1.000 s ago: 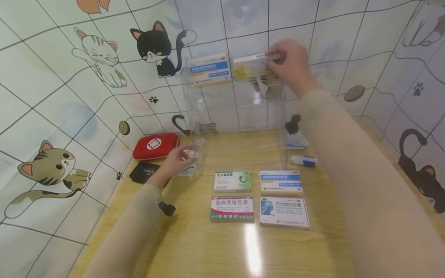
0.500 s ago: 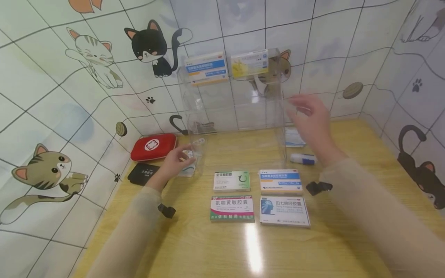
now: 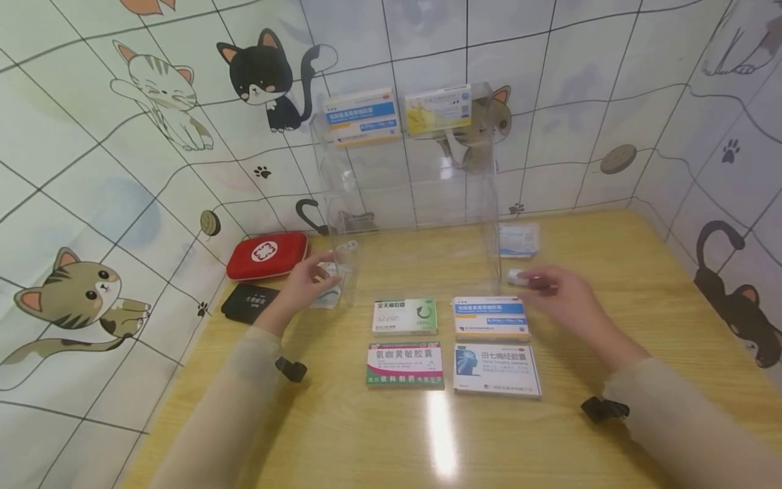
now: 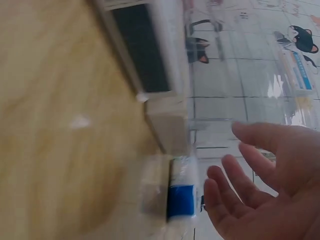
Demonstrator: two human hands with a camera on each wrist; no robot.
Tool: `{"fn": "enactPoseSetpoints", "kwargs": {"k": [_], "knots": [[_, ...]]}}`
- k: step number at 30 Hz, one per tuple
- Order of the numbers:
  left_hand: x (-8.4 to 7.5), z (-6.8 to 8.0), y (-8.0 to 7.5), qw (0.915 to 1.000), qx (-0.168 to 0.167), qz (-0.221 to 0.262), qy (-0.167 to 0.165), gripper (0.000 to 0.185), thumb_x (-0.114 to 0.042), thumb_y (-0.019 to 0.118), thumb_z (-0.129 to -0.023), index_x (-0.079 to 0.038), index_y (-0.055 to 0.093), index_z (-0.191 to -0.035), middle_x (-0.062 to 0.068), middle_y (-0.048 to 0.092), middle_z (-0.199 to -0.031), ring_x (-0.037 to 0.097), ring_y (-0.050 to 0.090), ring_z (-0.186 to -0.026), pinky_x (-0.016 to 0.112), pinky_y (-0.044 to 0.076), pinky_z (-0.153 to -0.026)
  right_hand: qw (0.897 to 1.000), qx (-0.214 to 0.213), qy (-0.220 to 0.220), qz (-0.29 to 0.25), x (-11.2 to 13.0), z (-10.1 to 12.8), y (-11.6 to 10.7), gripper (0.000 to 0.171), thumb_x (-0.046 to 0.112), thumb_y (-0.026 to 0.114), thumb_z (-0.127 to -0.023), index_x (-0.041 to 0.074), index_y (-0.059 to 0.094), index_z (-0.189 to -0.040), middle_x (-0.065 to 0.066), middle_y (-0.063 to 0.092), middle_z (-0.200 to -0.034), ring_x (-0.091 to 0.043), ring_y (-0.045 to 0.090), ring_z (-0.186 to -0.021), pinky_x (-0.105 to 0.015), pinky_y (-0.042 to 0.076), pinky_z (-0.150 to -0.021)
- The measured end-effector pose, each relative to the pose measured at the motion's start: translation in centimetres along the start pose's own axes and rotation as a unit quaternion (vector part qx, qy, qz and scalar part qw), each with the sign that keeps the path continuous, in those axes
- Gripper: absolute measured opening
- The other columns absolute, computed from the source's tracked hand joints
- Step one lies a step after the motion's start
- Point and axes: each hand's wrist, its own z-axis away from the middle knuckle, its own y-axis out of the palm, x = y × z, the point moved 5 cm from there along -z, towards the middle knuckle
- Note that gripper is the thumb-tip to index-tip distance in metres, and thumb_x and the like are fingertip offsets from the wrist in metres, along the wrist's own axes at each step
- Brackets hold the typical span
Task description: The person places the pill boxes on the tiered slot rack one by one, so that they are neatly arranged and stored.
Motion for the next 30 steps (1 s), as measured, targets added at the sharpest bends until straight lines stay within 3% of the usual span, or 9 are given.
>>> {"fn": "enactPoseSetpoints", "kwargs": {"k": [3, 8, 14, 17, 24, 30], "knots": [[-0.1, 0.0, -0.1, 1.0000, -0.002, -0.001, 0.003, 0.052, -0.028, 0.076, -0.095, -0.023, 0.058, -0.143, 0.003, 0.063, -0.129, 0.024, 0.063, -0.097, 0.033, 0.054, -0.072, 0.999, 0.043, -0.016, 0.019, -1.0, 0.5, 0.8, 0.047, 0.031, 0.076, -0.095, 0.007, 0.065, -0.134, -0.020, 0.065, -0.132, -0.038, 0.063, -0.117, -0.016, 0.051, -0.082], [-0.4, 0.0, -0.1, 0.9999, 0.005, -0.004, 0.011, 0.053, -0.026, 0.075, -0.095, -0.021, 0.057, -0.144, 0.003, 0.063, -0.133, 0.022, 0.063, -0.096, 0.035, 0.054, -0.073, 0.995, 0.086, -0.044, 0.036, -2.1, 1.0, 1.7, 0.057, 0.035, 0.080, -0.091, 0.008, 0.062, -0.138, -0.017, 0.066, -0.130, -0.037, 0.064, -0.117, -0.034, 0.057, -0.087], [-0.5, 0.1, 0.0, 0.9999, 0.002, -0.012, 0.007, 0.055, -0.026, 0.075, -0.095, -0.018, 0.056, -0.146, 0.002, 0.062, -0.134, 0.022, 0.063, -0.096, 0.035, 0.054, -0.073, 0.992, 0.109, -0.041, 0.039, -2.5, 1.3, 2.0, 0.070, 0.042, 0.081, -0.088, 0.008, 0.057, -0.144, -0.016, 0.066, -0.128, -0.036, 0.064, -0.116, -0.040, 0.057, -0.089], [-0.3, 0.0, 0.0, 1.0000, 0.000, -0.009, 0.003, 0.054, -0.028, 0.076, -0.095, -0.021, 0.057, -0.145, 0.001, 0.063, -0.133, 0.023, 0.064, -0.096, 0.034, 0.054, -0.074, 0.992, 0.115, -0.033, 0.038, -2.5, 1.2, 2.0, 0.073, 0.044, 0.082, -0.087, 0.006, 0.057, -0.145, -0.018, 0.065, -0.127, -0.036, 0.064, -0.115, -0.049, 0.057, -0.091], [-0.1, 0.1, 0.1, 0.9999, -0.006, -0.003, 0.008, 0.051, -0.026, 0.076, -0.095, -0.022, 0.058, -0.143, 0.002, 0.063, -0.133, 0.023, 0.064, -0.094, 0.031, 0.054, -0.071, 0.993, 0.110, -0.005, 0.033, -2.9, 1.0, 2.0, 0.076, 0.046, 0.085, -0.083, 0.003, 0.058, -0.140, -0.020, 0.068, -0.124, -0.036, 0.067, -0.110, -0.046, 0.057, -0.087], [-0.1, 0.1, 0.2, 0.9998, -0.012, -0.005, 0.016, 0.050, -0.025, 0.075, -0.095, -0.022, 0.058, -0.142, 0.001, 0.062, -0.135, 0.022, 0.064, -0.093, 0.030, 0.054, -0.070, 0.997, 0.071, 0.023, 0.009, -2.5, 1.5, 1.2, 0.062, 0.041, 0.083, -0.087, 0.007, 0.061, -0.133, -0.023, 0.069, -0.126, -0.039, 0.070, -0.112, -0.041, 0.060, -0.084]]}}
